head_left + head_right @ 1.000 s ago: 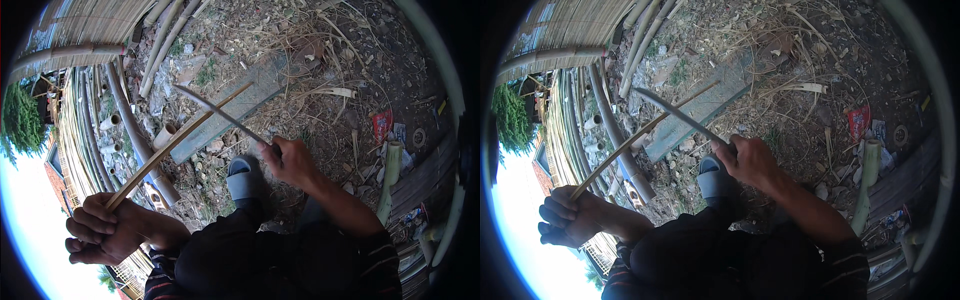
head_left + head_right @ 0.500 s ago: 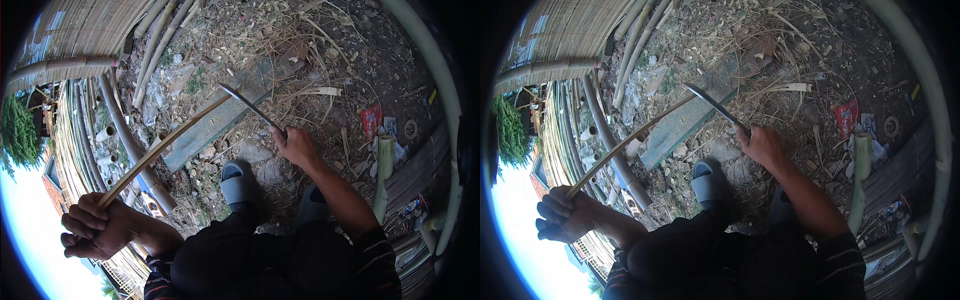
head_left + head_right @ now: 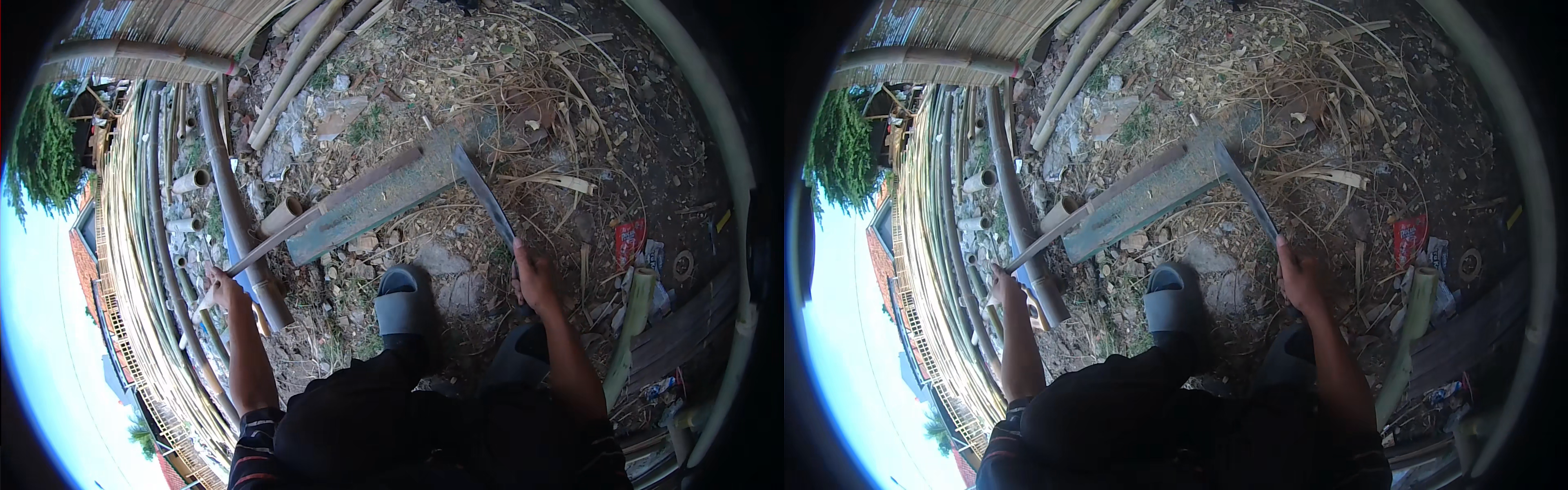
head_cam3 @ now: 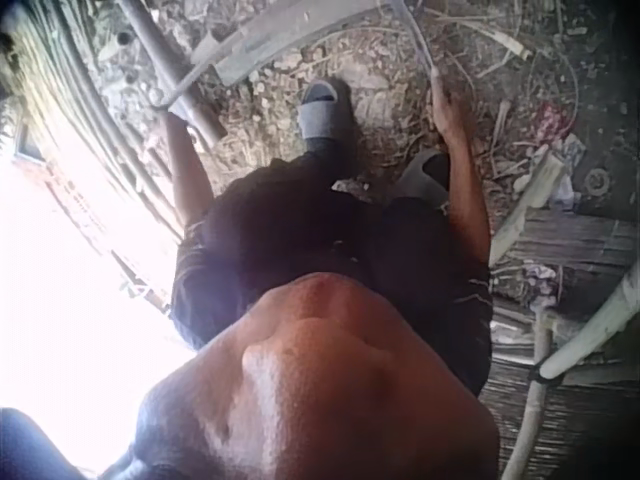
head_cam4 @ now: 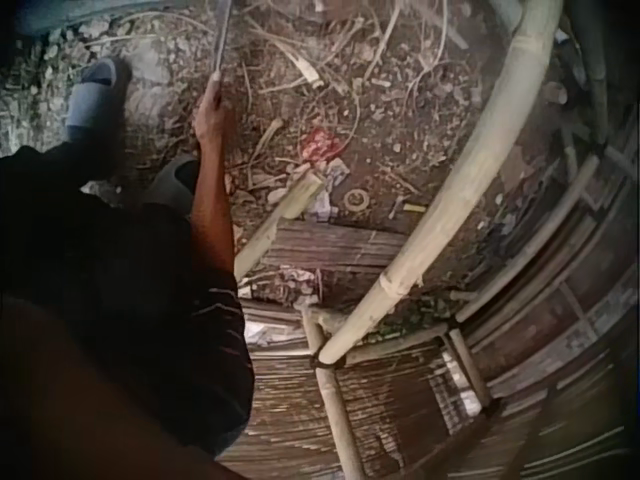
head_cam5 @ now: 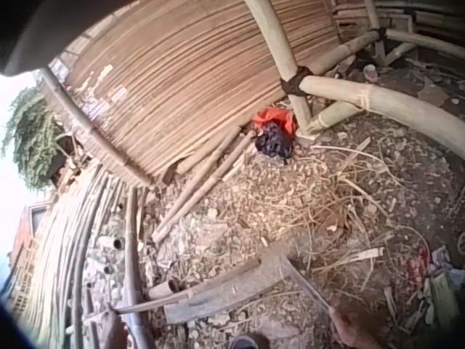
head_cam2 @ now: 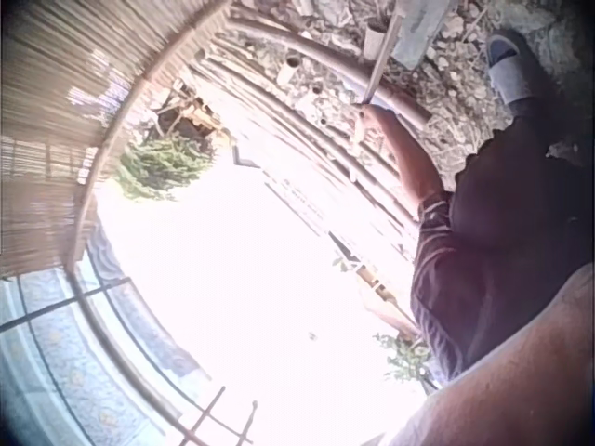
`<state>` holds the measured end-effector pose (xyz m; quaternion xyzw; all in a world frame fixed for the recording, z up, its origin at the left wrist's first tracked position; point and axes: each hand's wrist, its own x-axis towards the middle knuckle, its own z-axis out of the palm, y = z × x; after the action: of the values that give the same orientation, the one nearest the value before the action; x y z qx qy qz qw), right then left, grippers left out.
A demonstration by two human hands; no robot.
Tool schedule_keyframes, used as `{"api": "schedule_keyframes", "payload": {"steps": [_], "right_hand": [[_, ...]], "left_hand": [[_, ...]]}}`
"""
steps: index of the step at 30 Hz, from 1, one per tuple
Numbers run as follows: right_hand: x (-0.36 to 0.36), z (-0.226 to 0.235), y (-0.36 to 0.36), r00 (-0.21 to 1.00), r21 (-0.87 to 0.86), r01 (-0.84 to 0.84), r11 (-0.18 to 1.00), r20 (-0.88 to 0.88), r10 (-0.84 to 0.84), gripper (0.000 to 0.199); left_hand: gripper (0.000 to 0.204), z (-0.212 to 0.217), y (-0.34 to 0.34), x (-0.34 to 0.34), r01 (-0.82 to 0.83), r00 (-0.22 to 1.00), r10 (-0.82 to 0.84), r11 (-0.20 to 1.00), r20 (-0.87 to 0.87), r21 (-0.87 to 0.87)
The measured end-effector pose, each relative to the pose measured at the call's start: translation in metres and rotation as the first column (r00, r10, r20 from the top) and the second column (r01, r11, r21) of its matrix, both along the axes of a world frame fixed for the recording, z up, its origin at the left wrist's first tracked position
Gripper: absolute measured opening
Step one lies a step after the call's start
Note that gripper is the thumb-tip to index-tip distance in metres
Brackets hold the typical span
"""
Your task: Scraping and preparing strips of bamboo using a machete tool.
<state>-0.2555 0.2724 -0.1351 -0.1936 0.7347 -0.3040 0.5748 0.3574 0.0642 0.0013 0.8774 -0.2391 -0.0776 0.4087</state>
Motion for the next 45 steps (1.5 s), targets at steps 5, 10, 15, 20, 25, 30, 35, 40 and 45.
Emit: {"api": "schedule_keyframes", "payload": {"steps": [5,10,15,20,25,30,35,40,45], "right_hand": [[-0.006,-0.013,0.008,0.999,0.066,0.047,0.997,-0.025,-0.045,0.071],[-0.006,-0.017,0.014,0.995,-0.046,0.093,0.995,-0.017,-0.094,0.066],[-0.002,-0.016,0.007,0.995,-0.095,0.068,0.993,-0.062,-0.075,0.067],[0.000,-0.007,0.003,0.978,-0.070,-0.017,0.997,-0.206,0.002,0.076],[-0.010,0.001,0.009,0.998,-0.018,0.061,0.998,0.036,-0.060,0.067],[-0.003,0.006,0.022,0.990,-0.432,-0.079,0.898,-0.143,0.018,0.053],[-0.023,0.081,0.008,0.997,-0.466,-0.046,0.884,-0.073,0.014,0.047],[0.000,0.171,-0.041,0.977,-0.644,-0.210,0.736,-0.174,0.126,0.042],[0.037,0.218,-0.055,0.965,-0.868,-0.257,0.426,-0.254,0.064,0.045]], "left_hand": [[0.060,-0.051,0.000,-0.113,-0.293,0.634,0.069,0.943,0.770,0.156],[0.070,-0.043,-0.030,-0.269,0.866,-0.033,-0.934,0.150,0.355,0.476],[0.059,-0.071,-0.055,-0.341,0.742,-0.043,-0.998,-0.007,0.037,0.671],[0.039,0.044,-0.056,-0.386,0.889,0.187,-0.972,0.230,0.145,0.396],[0.045,0.200,-0.029,-0.424,0.642,0.356,-0.930,0.176,0.087,-0.747],[0.041,0.172,-0.014,-0.435,0.529,0.366,-0.920,0.083,0.139,-0.844],[0.052,0.193,-0.001,-0.457,0.472,0.584,-0.753,0.012,0.302,-0.882],[0.050,0.239,0.019,-0.437,0.766,0.579,-0.365,-0.063,0.729,-0.640],[0.048,0.238,0.032,-0.437,0.690,0.546,-0.545,-0.138,0.637,-0.710]]}}
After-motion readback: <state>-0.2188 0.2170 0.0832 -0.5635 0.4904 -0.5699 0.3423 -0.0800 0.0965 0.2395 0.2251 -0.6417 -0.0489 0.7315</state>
